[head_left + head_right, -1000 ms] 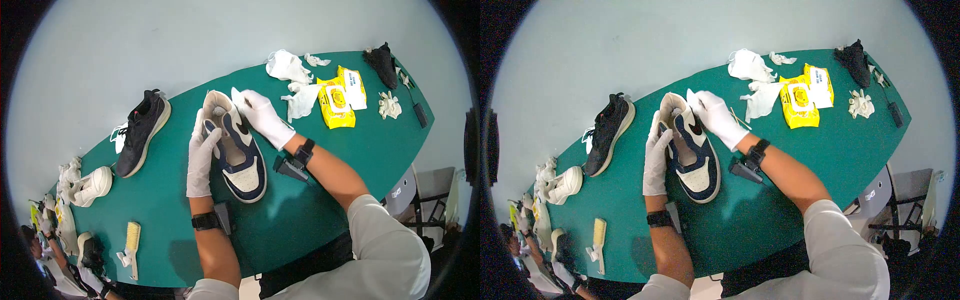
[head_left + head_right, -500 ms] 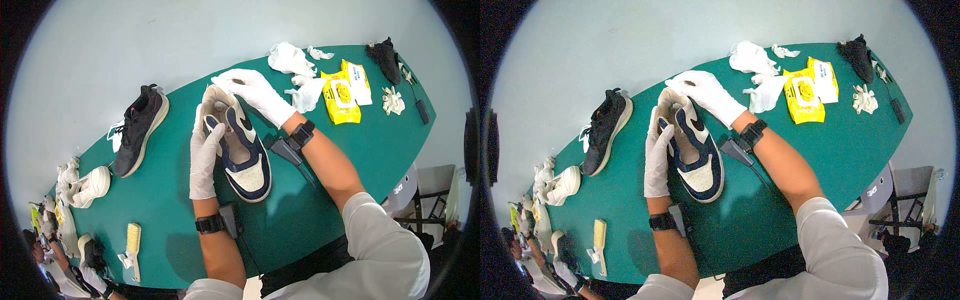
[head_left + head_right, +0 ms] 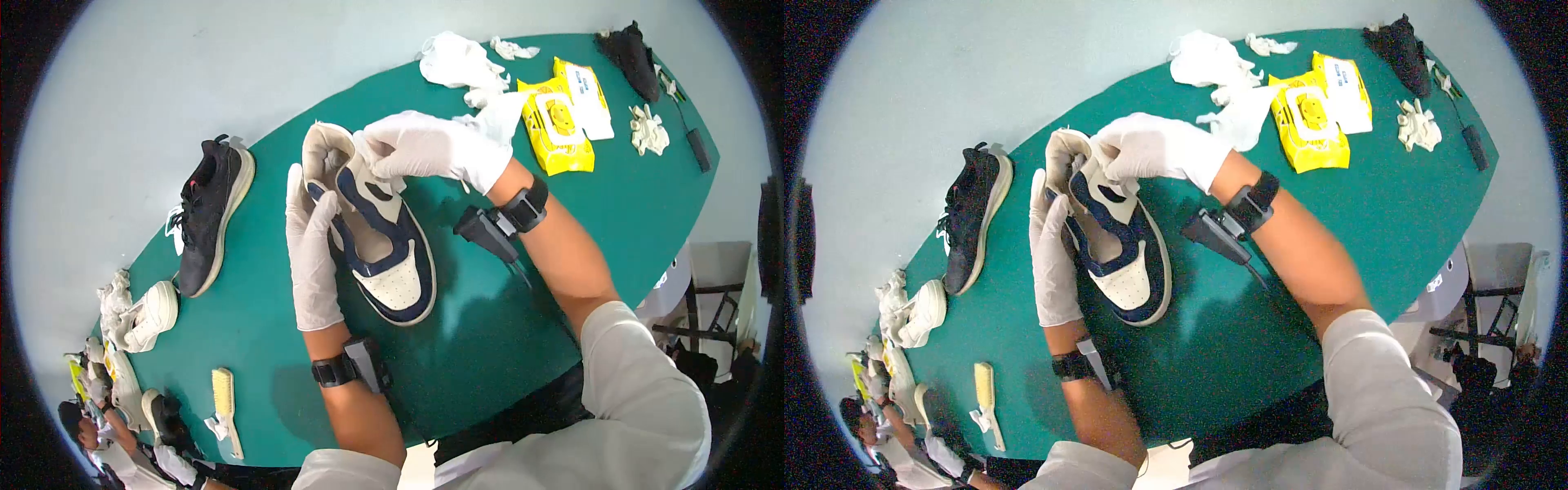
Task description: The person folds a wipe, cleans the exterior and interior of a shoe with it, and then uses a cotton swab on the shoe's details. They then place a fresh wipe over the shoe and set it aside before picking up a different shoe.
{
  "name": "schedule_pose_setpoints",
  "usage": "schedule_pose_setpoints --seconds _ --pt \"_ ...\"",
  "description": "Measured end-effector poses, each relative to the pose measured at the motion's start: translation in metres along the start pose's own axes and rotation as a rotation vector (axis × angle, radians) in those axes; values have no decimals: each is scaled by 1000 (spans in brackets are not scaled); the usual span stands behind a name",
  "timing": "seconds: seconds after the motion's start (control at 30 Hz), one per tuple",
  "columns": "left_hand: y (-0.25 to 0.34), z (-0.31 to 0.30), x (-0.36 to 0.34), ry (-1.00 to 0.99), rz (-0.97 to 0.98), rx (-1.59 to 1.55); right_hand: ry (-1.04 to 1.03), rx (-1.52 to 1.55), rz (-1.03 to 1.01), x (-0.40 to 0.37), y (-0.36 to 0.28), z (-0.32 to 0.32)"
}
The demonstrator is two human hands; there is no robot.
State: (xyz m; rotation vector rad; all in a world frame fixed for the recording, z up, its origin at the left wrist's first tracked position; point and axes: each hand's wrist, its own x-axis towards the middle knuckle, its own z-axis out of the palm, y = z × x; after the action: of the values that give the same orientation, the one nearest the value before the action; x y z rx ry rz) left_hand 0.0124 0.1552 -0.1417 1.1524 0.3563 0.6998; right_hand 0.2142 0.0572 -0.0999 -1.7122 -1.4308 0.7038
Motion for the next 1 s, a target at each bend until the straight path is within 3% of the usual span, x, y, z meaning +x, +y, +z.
schedule_pose_setpoints --seconds 0.13,0.27,0.37,0.47,0.6,0.73,0.77,0.87,0.9,1.0 --pt "4 0 -1 68 -29 53 -187 71 235 -11 -23 -3" --pt "3 -3 -3 77 -1 16 -197 -115 119 -12 -36 4" --pt "0 -9 -1 115 14 45 58 -174 -84 -9 -38 16" --pt "2 -16 0 189 15 74 184 95 -164 -3 -36 19" --pt "12 -34 8 281 78 254 455 -67 -364 1 -46 18" --pt "40 -28 4 244 137 141 486 293 -519 11 -43 40" --pt "47 -23 -1 127 180 82 509 119 -517 7 -49 39" --pt "58 3 -10 68 239 105 351 -114 -506 0 -61 40" --pt "59 12 -11 155 239 98 380 -138 -573 0 -63 43" --pt "52 -5 -2 136 289 221 319 221 -537 3 -62 51"
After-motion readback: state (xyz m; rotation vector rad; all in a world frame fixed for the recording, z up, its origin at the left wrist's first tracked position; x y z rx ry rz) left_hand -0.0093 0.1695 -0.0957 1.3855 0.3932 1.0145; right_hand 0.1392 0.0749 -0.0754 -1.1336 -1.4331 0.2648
